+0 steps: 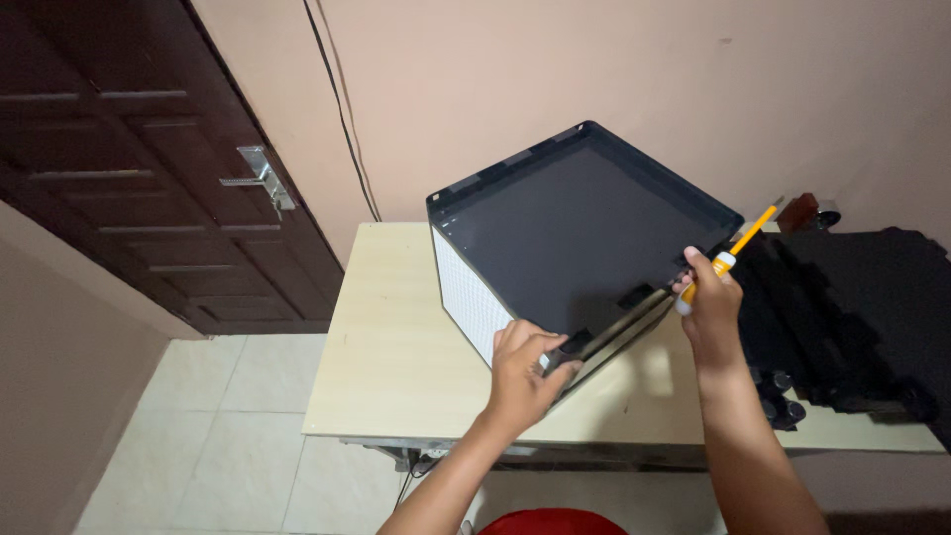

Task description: The person uses a yellow-handled screwdriver to pry and separate the lid and side panels of a black plastic storage box. They remove a white foam insert and continue to detach components, placing them on the table.

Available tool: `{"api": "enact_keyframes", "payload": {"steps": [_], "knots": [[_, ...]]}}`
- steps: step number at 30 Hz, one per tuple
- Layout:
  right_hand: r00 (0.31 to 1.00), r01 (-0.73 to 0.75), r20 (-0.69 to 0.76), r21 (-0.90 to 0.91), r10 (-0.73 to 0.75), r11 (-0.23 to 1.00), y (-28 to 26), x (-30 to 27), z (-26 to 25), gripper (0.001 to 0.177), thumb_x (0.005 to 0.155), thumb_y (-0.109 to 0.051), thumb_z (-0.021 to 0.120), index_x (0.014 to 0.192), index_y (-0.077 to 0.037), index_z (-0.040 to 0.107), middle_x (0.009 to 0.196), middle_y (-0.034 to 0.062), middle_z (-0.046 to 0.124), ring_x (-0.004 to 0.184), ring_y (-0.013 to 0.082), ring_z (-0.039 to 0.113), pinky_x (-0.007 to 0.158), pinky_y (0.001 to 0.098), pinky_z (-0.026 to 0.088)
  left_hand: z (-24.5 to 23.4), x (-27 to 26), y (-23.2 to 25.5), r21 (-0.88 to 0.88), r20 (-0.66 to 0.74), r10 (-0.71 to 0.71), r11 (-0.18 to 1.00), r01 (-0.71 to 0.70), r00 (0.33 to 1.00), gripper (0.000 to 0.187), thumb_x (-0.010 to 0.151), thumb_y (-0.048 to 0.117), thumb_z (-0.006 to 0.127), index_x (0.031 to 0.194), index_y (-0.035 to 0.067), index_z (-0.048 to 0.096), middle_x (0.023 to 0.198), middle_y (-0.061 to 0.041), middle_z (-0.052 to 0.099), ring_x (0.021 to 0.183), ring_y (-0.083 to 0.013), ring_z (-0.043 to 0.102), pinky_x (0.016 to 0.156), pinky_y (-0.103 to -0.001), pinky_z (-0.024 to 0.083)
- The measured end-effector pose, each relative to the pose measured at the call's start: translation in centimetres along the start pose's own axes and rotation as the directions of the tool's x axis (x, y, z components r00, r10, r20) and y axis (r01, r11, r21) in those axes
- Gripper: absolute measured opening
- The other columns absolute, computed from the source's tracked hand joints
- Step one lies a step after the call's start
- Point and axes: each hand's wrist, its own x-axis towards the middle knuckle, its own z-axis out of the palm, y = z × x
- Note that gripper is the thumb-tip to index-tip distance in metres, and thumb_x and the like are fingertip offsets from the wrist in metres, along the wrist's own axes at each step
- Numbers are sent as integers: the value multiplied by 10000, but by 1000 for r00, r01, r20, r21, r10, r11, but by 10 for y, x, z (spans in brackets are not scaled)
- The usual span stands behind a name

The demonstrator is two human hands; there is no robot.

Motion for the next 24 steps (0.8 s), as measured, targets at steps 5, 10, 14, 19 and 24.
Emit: {"api": "enact_keyframes", "payload": {"steps": [5, 10, 14, 19, 24], "knots": [[999, -5, -37, -120, 1, 993, -6, -29, -6, 195, 943, -171, 770, 894, -113, 590, 755, 9, 603, 617, 125, 602, 564, 254, 495, 9, 1, 15, 29, 14, 4, 1000, -5, 1000, 351, 777, 209, 902, 1043, 48, 740, 971, -63, 647, 963, -230, 578, 902, -373, 385], [991, -117, -92, -200, 100, 973, 2, -91, 9, 224, 939, -242, 799, 951, -131, 605, 788, 11, 586, 627, 121, 572, 507, 272, 474, -2, 10, 15, 60, 18, 68, 996, -69, 998, 380, 803, 270, 873, 1069, 38, 733, 1026, -80, 670, 997, -251, 586, 902, -378, 373], [953, -274, -194, -225, 233, 935, 11, -148, 28, 285, 872, -269, 733, 1050, -61, 653, 940, 44, 699, 826, 116, 705, 665, 239, 603, -28, 38, -33, 167, -121, 23, 986, -2, 992, 406, 857, 235, 776, 1186, 19, 677, 1182, -138, 680, 1141, -325, 612, 1001, -413, 446], [958, -267, -185, -313, 217, 912, 17, -188, 43, 438, 892, -328, 768, 1164, -6, 647, 996, 74, 648, 858, 155, 644, 683, 298, 502, -64, 101, -147, 292, -405, -61, 937, 193, 912, 642, 850, 286, 810, 1327, -68, 567, 1197, -242, 596, 1124, -396, 575, 980, -459, 466], [976, -186, -165, -303, 141, 935, 18, -194, 61, 423, 877, -281, 795, 1134, -7, 601, 983, 79, 611, 863, 150, 644, 755, 309, 578, -81, 155, -237, -6, -102, -476, 879, 478, 874, 616, 875, 392, 764, 1300, -32, 630, 1257, -193, 670, 1191, -295, 623, 1025, -368, 460]]}}
